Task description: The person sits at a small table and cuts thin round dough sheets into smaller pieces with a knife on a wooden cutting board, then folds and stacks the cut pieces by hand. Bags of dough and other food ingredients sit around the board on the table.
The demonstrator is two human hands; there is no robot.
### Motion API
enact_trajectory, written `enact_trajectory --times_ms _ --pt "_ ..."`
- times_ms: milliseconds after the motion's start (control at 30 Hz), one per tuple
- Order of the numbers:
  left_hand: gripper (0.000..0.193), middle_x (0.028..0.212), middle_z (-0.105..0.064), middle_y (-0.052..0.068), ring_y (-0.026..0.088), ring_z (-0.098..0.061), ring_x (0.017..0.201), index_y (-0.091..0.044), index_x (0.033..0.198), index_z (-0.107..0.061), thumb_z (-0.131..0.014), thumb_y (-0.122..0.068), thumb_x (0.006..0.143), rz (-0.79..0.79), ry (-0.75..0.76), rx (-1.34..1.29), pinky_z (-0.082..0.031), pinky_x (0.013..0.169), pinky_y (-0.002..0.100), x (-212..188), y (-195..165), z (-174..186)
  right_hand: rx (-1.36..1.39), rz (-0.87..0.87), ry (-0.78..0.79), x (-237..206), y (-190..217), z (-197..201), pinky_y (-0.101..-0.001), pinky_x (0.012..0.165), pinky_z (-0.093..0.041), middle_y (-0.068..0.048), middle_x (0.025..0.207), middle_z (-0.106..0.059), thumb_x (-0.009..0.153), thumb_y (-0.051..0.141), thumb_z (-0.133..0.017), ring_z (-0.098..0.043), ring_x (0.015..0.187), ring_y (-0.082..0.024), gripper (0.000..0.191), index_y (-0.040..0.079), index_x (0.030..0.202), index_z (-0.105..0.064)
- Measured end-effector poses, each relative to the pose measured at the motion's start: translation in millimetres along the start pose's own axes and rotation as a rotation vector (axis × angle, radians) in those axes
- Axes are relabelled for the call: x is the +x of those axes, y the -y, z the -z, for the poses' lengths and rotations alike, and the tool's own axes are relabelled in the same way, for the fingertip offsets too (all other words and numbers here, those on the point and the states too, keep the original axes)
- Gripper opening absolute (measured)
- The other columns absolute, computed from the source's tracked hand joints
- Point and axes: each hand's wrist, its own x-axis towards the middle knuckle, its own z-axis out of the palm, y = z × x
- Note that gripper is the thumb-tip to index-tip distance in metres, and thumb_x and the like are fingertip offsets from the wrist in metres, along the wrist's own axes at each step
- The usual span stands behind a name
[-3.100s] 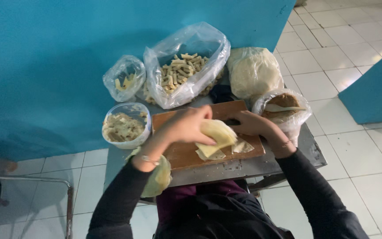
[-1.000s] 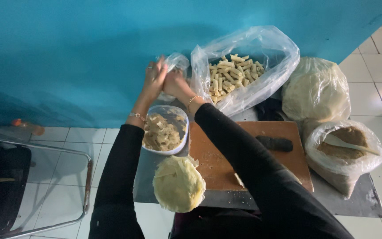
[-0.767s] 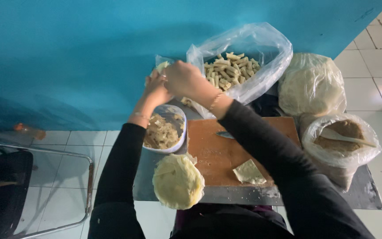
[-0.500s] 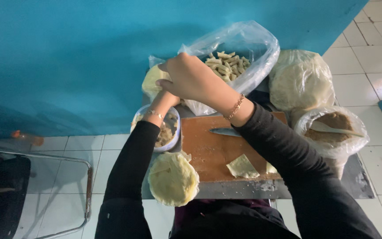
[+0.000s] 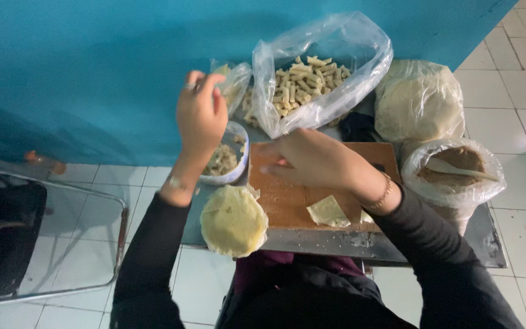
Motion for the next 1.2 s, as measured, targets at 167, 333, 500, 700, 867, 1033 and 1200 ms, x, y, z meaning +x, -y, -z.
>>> enact_trajectory --times_ms 167,333,500,700,867,1033,1200 --pt "0.019 0.097 -0.064 0.014 0.035 -0.065 0.083 -0.008 0.109 -0.064 -0.068 -0.012 0.091 0.14 0.193 0.203 -0.05 0.067 0.046 -88.1 -53.8 85.2 -0.125 -0.077 -0.004 -47.8 -52.4 -21.1 -0.0419 0.077 -0.056 -0.012 0.102 -0.076 0.089 0.03 -0.07 -0.073 0.089 -0.031 0.031 0.01 0.111 -0.076" --pt "0.039 0.105 -0.064 0.015 0.035 -0.064 0.097 -0.004 0.112 -0.067 -0.071 -0.036 0.089 0.283 0.445 0.565 -0.053 0.075 0.046 -180.6 -59.4 97.8 -0.039 -0.141 -0.001 -108.2 -97.2 -39.6 -0.0393 0.084 -0.056 -0.009 0.106 -0.075 0.084 0.02 -0.069 -0.072 0.099 -0.029 0.035 0.008 0.117 -0.072" --pt "0.046 0.118 -0.058 0.015 0.036 -0.057 0.108 0.0 0.116 -0.065 -0.071 -0.038 0.092 0.411 0.485 0.581 -0.052 0.084 0.049 -225.8 -52.2 73.0 -0.123 0.025 -0.241 -116.7 -96.3 -78.0 -0.0435 0.092 -0.051 -0.014 0.121 -0.064 0.088 0.016 -0.072 -0.06 0.111 -0.034 0.041 0.002 0.125 -0.065" --pt "0.05 0.115 -0.057 0.019 0.04 -0.054 0.11 0.002 0.107 -0.065 -0.08 -0.035 0.078 0.519 0.481 0.347 -0.049 0.084 0.053 -230.6 -34.7 56.0 -0.13 -0.134 -0.176 -103.2 -88.1 -88.2 -0.042 0.089 -0.052 -0.008 0.109 -0.063 0.08 0.018 -0.076 -0.059 0.106 -0.031 0.023 0.008 0.099 -0.069" --pt "0.041 0.109 -0.07 0.017 0.032 -0.068 0.101 -0.001 0.117 -0.065 -0.073 -0.027 0.087 0.765 0.483 -0.062 -0.053 0.087 0.041 -218.4 -31.7 59.4 -0.095 -0.176 -0.244 -101.4 -87.1 -78.3 -0.0437 0.09 -0.052 -0.012 0.11 -0.065 0.078 0.019 -0.077 -0.061 0.107 -0.033 0.032 0.006 0.106 -0.069" --pt "0.041 0.105 -0.077 0.013 0.017 -0.073 0.091 -0.002 0.132 -0.057 -0.064 -0.019 0.095 0.896 0.407 -0.466 -0.055 0.081 0.031 -198.5 -53.0 84.0 -0.267 -0.139 -0.5 -96.8 -95.6 -54.0 -0.0461 0.095 -0.051 -0.019 0.123 -0.066 0.079 0.022 -0.079 -0.061 0.112 -0.039 0.046 0.002 0.118 -0.067" --pt "0.039 0.119 -0.069 0.006 0.01 -0.065 0.104 0.002 0.135 -0.053 -0.062 -0.012 0.1 0.816 0.27 -0.975 -0.054 0.088 0.028 -163.9 -76.1 92.7 0.236 -0.262 -0.141 -79.4 -74.2 -76.1 -0.0383 0.088 -0.06 -0.007 0.145 -0.06 0.082 0.041 -0.075 -0.074 0.104 -0.025 0.072 0.013 0.144 -0.054"
